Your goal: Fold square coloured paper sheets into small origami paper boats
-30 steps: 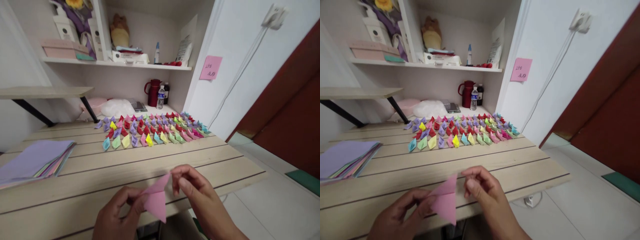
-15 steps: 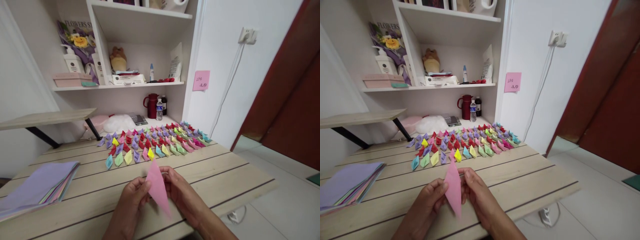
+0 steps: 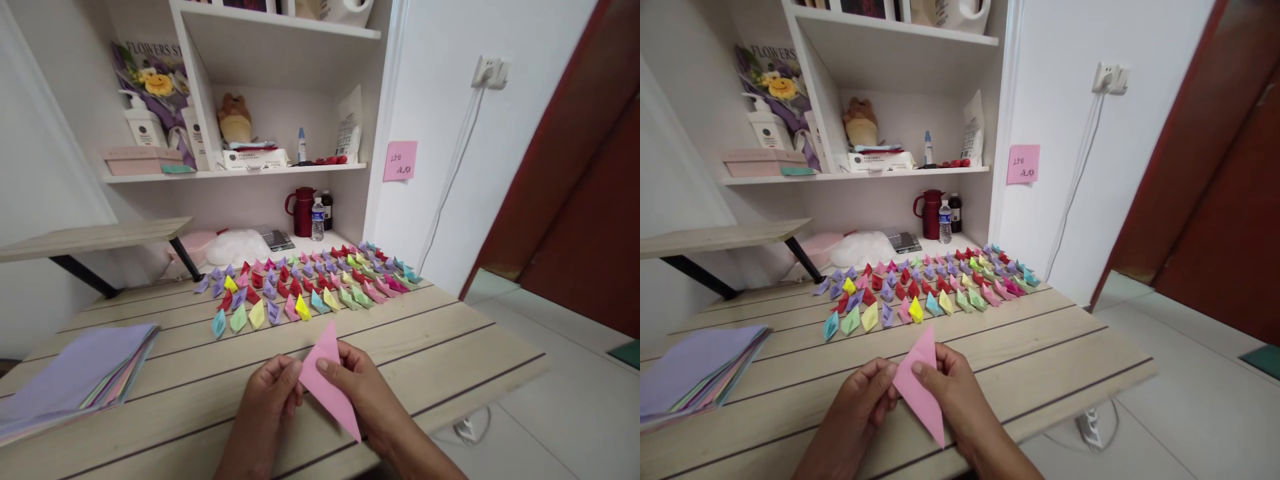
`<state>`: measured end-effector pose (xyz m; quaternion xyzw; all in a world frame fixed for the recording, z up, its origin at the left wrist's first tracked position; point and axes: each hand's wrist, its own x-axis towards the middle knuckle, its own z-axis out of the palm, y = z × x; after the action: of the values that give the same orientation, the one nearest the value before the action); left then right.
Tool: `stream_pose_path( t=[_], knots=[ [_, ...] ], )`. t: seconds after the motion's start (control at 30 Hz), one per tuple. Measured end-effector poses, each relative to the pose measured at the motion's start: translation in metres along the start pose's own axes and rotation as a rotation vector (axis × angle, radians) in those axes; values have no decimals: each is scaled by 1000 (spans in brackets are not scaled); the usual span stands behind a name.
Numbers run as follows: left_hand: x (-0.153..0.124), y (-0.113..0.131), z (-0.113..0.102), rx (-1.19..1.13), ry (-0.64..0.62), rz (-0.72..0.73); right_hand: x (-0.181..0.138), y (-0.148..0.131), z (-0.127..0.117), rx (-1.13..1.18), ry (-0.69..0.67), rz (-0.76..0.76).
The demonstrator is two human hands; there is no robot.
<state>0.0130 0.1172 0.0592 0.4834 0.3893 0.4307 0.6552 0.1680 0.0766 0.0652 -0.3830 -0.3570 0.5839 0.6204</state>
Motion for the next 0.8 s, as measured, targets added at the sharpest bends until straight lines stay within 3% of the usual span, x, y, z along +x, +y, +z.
stream_pose_path(
  t=[0.43, 0.8],
  knots=[
    [0, 0, -2, -36, 3, -32, 0, 4, -2, 30, -32, -51],
    [-16, 26, 5, -184, -222, -168, -3, -4, 5, 67, -217, -146]
  ],
)
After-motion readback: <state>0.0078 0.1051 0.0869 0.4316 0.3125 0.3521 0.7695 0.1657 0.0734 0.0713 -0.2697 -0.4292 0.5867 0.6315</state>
